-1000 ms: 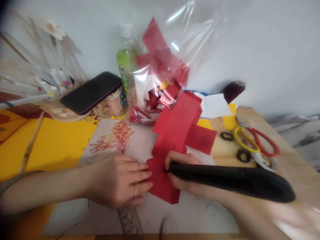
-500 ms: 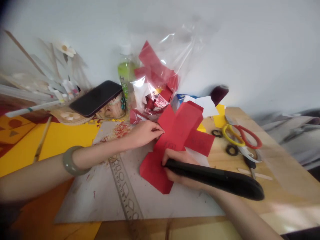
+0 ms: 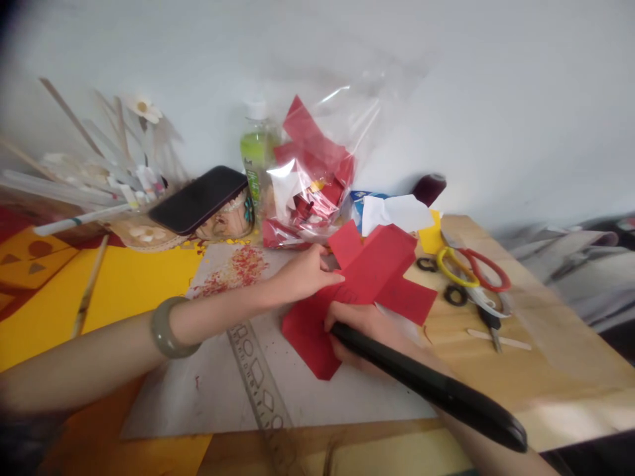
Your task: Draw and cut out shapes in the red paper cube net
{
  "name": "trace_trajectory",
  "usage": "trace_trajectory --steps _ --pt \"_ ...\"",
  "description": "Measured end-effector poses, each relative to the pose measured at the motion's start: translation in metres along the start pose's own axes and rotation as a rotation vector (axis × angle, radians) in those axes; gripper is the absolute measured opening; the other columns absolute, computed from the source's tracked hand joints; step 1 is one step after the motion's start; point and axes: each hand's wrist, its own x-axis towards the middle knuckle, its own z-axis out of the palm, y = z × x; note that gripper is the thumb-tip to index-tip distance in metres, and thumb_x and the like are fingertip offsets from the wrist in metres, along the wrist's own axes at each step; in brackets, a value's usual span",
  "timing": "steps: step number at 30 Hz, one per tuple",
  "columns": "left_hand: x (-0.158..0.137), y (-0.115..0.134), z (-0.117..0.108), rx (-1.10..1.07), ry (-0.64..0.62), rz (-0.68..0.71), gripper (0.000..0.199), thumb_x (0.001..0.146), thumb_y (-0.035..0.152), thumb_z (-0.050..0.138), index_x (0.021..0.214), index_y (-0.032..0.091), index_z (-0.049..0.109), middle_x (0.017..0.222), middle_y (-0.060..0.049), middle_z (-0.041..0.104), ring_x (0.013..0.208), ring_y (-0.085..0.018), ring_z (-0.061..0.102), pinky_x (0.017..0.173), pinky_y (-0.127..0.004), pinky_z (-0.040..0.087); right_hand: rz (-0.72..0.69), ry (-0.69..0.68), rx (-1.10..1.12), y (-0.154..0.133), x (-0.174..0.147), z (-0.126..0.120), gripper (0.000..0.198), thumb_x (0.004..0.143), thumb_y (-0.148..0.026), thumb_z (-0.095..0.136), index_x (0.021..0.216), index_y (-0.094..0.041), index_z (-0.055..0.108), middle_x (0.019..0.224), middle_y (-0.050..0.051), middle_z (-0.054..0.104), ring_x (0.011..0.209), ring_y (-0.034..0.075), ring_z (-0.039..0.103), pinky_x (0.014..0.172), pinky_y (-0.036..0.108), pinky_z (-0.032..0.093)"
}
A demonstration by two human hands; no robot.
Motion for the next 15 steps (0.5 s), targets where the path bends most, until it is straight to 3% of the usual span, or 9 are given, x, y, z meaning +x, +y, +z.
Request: trace_trajectory --steps 5,10,15 --pt "-0.007 0.008 0.001 0.039 0.004 0.11 0.01 0.075 0.016 0.06 0.085 0.017 0.064 0.088 -0.006 0.07 0.083 -0.022 0.065 0.076 -0.032 0.05 -0.012 -0.006 0.016 -0.005 0.001 0.004 0.015 0.075 -0.008 0.053 0.08 -0.021 0.047 0.066 -0.005 0.057 0.052 0.008 0.05 0.048 0.019 0.039" --pt "-0.044 0.008 -0.016 0.048 0.098 0.203 0.008 0.08 0.018 0.051 0.078 0.019 0.059 0.081 -0.001 0.066 0.076 -0.017 0.061 0.072 -0.03 0.049 -0.031 -0.021 0.017 -0.006 -0.004 0.007 0.016 0.081 -0.006 0.049 0.078 -0.022 0.048 0.061 -0.006 0.055 0.052 0.009 0.05 0.05 0.019 0.04" --pt "-0.073 -0.013 -0.029 0.073 0.158 0.187 0.008 0.085 0.025 0.05 0.08 0.02 0.054 0.078 0.001 0.064 0.073 -0.016 0.061 0.07 -0.028 0.05 -0.051 0.062 0.024 0.001 0.004 0.007 0.012 0.078 -0.01 0.054 0.083 -0.021 0.052 0.072 -0.002 0.059 0.06 0.011 0.054 0.057 0.023 0.043"
